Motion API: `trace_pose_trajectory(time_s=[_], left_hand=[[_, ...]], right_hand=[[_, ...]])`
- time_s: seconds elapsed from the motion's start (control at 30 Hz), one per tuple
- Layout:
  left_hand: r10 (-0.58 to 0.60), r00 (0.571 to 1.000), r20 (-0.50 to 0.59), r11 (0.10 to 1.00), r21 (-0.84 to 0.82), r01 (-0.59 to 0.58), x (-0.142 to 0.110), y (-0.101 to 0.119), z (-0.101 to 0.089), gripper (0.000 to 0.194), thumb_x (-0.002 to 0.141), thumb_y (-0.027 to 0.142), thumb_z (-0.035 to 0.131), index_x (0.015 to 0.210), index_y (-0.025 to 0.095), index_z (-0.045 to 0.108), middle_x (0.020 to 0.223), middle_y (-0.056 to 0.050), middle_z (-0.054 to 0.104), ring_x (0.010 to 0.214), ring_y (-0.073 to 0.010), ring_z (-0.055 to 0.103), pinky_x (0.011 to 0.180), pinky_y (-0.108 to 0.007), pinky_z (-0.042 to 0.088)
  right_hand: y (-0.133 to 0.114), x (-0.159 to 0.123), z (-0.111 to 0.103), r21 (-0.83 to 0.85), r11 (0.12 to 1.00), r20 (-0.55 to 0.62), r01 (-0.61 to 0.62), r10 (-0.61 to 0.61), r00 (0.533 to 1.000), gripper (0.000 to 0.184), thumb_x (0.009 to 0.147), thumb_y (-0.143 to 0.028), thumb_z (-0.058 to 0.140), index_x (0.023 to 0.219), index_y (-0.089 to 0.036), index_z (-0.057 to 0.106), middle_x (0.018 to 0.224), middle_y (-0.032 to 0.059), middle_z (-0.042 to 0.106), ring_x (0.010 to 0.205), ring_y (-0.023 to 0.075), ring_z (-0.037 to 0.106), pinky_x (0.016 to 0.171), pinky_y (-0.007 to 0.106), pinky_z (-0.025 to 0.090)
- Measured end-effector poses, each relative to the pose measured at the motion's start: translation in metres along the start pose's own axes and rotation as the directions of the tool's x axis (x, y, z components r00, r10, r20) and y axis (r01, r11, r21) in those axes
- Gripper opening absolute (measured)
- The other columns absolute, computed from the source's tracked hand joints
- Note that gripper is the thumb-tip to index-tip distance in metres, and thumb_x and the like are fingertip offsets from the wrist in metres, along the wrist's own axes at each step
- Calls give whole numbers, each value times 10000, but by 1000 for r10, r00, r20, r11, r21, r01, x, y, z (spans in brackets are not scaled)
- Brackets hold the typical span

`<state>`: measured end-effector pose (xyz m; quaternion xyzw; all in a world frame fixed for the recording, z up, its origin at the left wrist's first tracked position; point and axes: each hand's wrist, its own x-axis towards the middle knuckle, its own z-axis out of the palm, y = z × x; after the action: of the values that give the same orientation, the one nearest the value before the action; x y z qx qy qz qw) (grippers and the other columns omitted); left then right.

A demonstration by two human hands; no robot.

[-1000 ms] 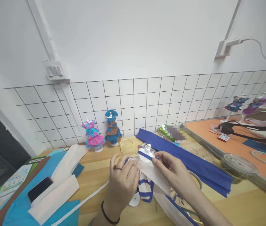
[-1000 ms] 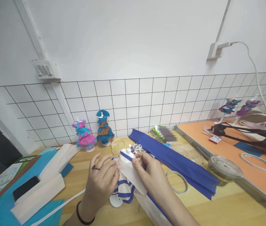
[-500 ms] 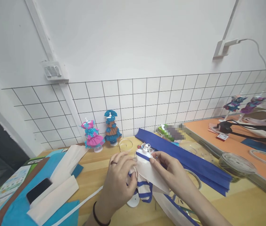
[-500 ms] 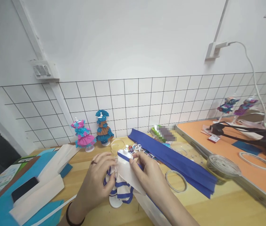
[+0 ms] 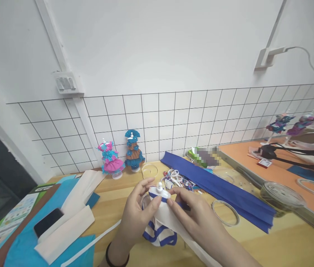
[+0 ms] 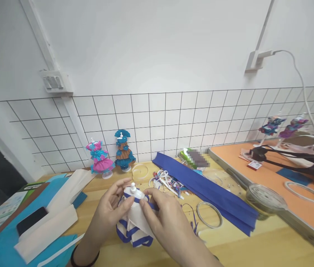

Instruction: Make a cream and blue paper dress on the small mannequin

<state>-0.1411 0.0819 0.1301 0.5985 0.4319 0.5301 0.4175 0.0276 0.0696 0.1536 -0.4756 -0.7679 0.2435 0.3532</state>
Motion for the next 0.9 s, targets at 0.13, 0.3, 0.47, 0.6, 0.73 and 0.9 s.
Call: trace_pose_trajectory(time_s=[0.13,0.3,0.47,0.6,0.73,0.9], left_hand=[[-3,999,34,991,-133,8,2,-1,-6,397,752,306,629,1110,174,521,1051,-109,608,979,-225,577,807,-319,471],[-10,998,67,989,-145,19,4,-6,-16,434,746,306,647,1136,170,512,1113,-135,585,1044,-261,548,819,-339,463],[-28,993,111,989,-138,43,4,-7,-18,423,748,309,647,1128,178,516,1130,-133,584,1035,-255,557,835,-340,456],[-31,994,108,988,-147,46,4,-7,-18,407,739,314,655,1098,178,521,1121,-130,579,1011,-247,561,814,-330,461],[-24,992,121,986,-159,43,5,-9,-20,411,730,314,663,1094,176,529,1093,-130,585,983,-242,566,799,-325,465],[-19,990,139,984,-173,43,6,-10,-22,407,717,318,676,1073,170,547,1061,-125,597,943,-223,568,788,-305,462]], right_hand=[[6,-2,0,60,997,4,-38,38,999,354,876,-372,452,1153,-190,577,768,31,659,689,171,604,620,262,459],[12,-4,-4,68,997,-19,-24,26,999,290,847,-359,510,1050,-198,640,889,69,687,807,208,623,723,306,476],[7,-5,-6,-24,998,-38,65,-66,997,182,852,-289,505,750,-200,627,713,29,655,673,168,596,612,265,439],[8,-7,-5,-109,977,-71,185,-193,979,167,871,-233,485,749,-198,594,715,26,623,658,146,573,588,245,412],[8,-11,-5,-244,916,-103,320,-352,930,161,886,-204,465,797,-196,598,710,33,597,639,145,543,574,251,387],[4,-15,-5,-374,830,-122,414,-487,865,177,890,-183,455,788,-189,599,646,24,559,579,144,485,561,269,347]])
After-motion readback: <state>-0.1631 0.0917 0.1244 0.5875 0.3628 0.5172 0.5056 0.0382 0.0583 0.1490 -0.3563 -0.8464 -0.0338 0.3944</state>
